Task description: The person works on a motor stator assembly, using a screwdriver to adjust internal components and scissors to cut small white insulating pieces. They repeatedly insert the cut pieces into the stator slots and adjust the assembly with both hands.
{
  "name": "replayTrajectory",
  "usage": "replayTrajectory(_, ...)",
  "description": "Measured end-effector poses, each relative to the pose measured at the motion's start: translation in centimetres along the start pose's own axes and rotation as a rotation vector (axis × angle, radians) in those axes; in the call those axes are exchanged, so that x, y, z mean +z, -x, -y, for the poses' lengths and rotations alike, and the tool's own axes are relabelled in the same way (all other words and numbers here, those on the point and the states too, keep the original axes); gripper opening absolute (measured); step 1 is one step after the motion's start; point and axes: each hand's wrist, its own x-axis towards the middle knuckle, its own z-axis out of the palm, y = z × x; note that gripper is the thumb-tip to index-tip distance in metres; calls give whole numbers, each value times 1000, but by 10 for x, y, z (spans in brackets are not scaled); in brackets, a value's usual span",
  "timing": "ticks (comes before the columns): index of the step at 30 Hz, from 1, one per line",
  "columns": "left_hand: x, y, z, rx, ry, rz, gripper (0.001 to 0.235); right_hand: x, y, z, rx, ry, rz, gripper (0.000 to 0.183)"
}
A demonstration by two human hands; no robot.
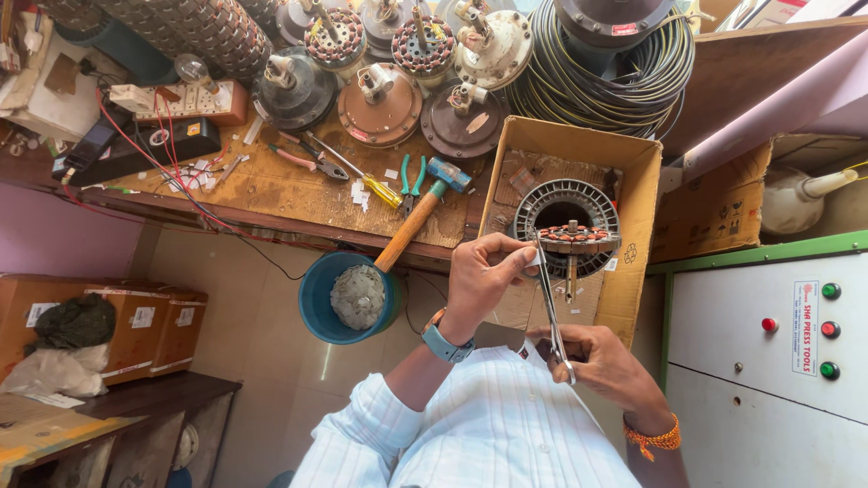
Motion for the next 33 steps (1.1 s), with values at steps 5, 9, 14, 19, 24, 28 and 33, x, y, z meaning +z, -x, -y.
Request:
replayTrajectory(5, -3, -2, -1, 28, -22, 4, 18, 5, 0, 9, 12, -3, -41, 62)
replayTrajectory(9, -9, -5, 6, -13, -24, 25, 18, 7, 1, 8, 62, 129, -110, 53)
replayTrajectory(14, -12, -7, 7, -62, 21, 63, 18, 5, 3, 3, 109, 134, -129, 41)
replayTrajectory(19, -9, -5, -2, -95, 81, 30, 18, 3, 9, -16, -34, 67, -233, 42)
replayTrajectory(24, -15, 5, -10, -279, 168, -10, 16, -67, 37, -56, 49, 38, -940, 38)
replayTrajectory(28, -23, 13, 1, -375, 380, 212, 17, -129, 8, -101, 366, -46, -739, 53)
replayTrajectory(33, -26, 15, 28, -247, 193, 125, 17, -143, -46, -154, 245, 187, -854, 30)
